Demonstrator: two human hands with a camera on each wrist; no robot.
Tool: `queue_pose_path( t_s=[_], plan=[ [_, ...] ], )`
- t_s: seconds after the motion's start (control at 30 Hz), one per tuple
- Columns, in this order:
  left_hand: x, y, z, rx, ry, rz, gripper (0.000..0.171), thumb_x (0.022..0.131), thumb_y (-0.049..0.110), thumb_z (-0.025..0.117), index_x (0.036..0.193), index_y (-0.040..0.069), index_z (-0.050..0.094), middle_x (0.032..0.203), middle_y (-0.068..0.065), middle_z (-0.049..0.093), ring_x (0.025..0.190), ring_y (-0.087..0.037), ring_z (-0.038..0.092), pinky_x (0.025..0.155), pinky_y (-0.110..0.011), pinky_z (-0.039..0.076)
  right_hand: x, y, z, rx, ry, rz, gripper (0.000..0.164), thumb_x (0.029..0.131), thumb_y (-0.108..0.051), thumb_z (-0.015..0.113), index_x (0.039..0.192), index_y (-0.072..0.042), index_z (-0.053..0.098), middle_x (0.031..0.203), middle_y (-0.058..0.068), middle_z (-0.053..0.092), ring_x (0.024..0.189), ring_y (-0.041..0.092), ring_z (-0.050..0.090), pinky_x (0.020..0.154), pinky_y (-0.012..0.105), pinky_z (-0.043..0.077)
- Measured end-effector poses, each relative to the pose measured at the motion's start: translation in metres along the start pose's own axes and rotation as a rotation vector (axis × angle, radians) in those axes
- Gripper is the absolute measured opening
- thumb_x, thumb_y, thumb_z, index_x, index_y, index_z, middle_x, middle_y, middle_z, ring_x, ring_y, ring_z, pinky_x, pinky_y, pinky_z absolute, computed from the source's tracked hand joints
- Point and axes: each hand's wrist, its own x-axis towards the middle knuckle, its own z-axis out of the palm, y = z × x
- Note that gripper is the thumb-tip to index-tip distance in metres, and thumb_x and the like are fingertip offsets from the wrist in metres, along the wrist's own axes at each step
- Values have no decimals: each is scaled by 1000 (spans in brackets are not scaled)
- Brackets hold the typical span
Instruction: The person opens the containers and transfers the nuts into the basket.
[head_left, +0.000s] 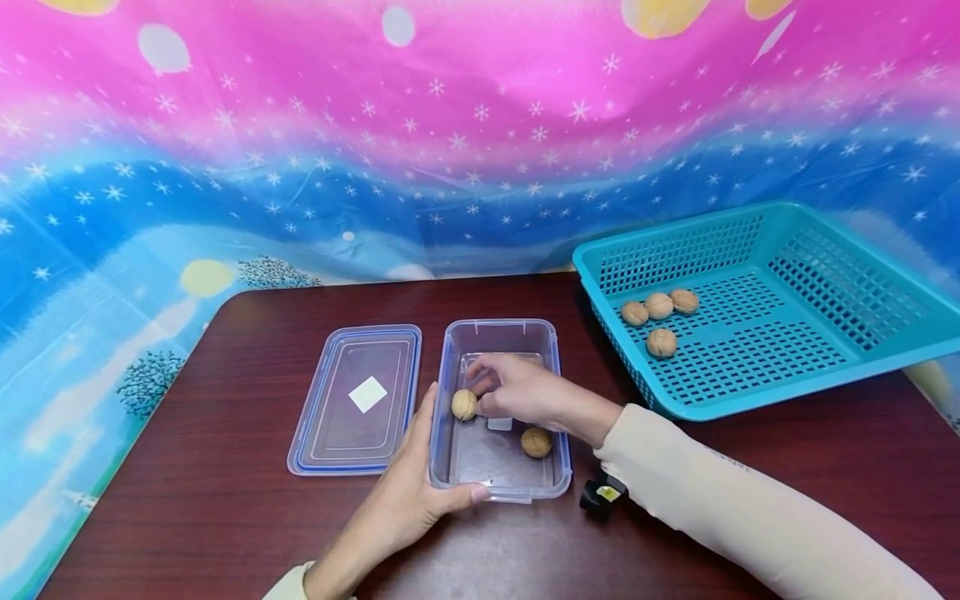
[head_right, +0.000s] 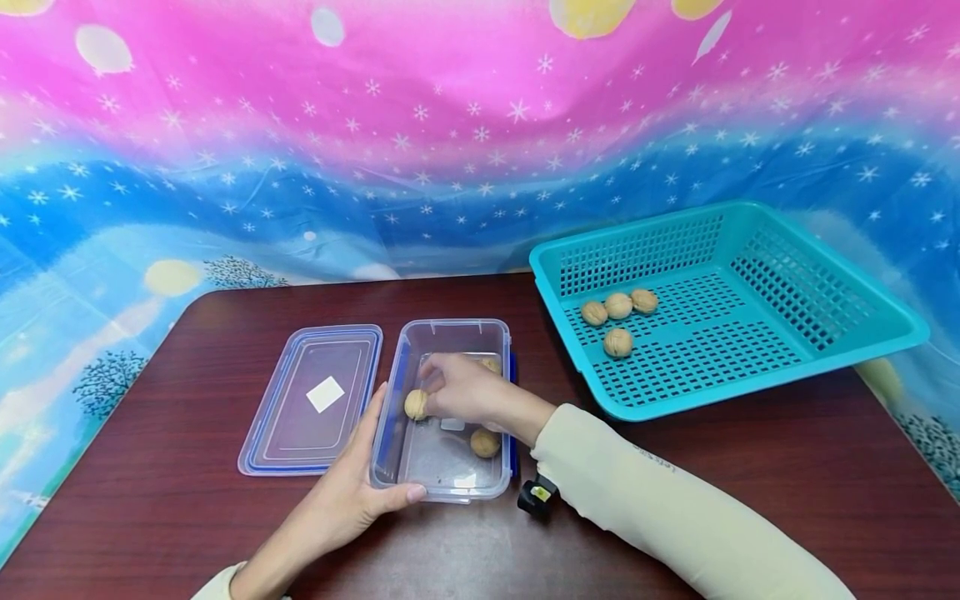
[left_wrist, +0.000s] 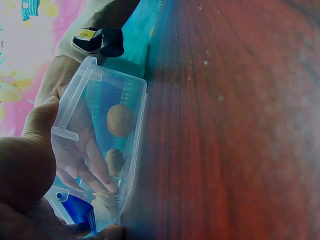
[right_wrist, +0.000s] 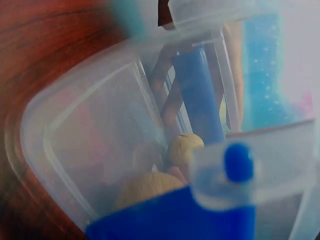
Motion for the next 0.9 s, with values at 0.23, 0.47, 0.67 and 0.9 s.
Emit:
queue_pose_path(
  t_s=[0.23, 0.47, 0.67, 0.9],
  plan=[
    [0, 2, -1, -6, -4, 12, 132, 76, 42, 94, 170, 21, 5, 177, -8, 13, 160, -36, 20, 124, -64, 21, 6, 4, 4, 115, 9, 9, 47, 81, 5, 65, 128, 4, 61, 116, 18, 69, 98, 20, 65, 85, 29, 56],
    [1, 1, -1, -13, -12, 23, 132, 76, 41, 94, 170, 19, 4, 177, -7, 11, 161, -34, 18, 126, -62, 18, 8, 7, 9, 163, 16, 4, 38, 80, 6, 68, 117, 3, 65, 100, 12, 66, 87, 16, 61, 74, 24, 52],
    [1, 2, -1, -7, -13, 20, 131, 76, 41, 93, 170, 18, 4, 177, -8, 11, 161, -35, 18, 126, -62, 19, 7, 7, 8, 173, 13, 12, 33, 84, -2, 75, 116, -1, 67, 101, 11, 66, 89, 17, 63, 77, 26, 54],
    [1, 1, 0, -12, -12, 27, 132, 76, 40, 93, 170, 16, 4, 177, -9, 11, 160, -36, 18, 126, -62, 18, 9, 5, 12, 296, 6, 11, 28, 89, 2, 74, 115, 3, 65, 97, 10, 64, 86, 16, 69, 89, 40, 62]
  ],
)
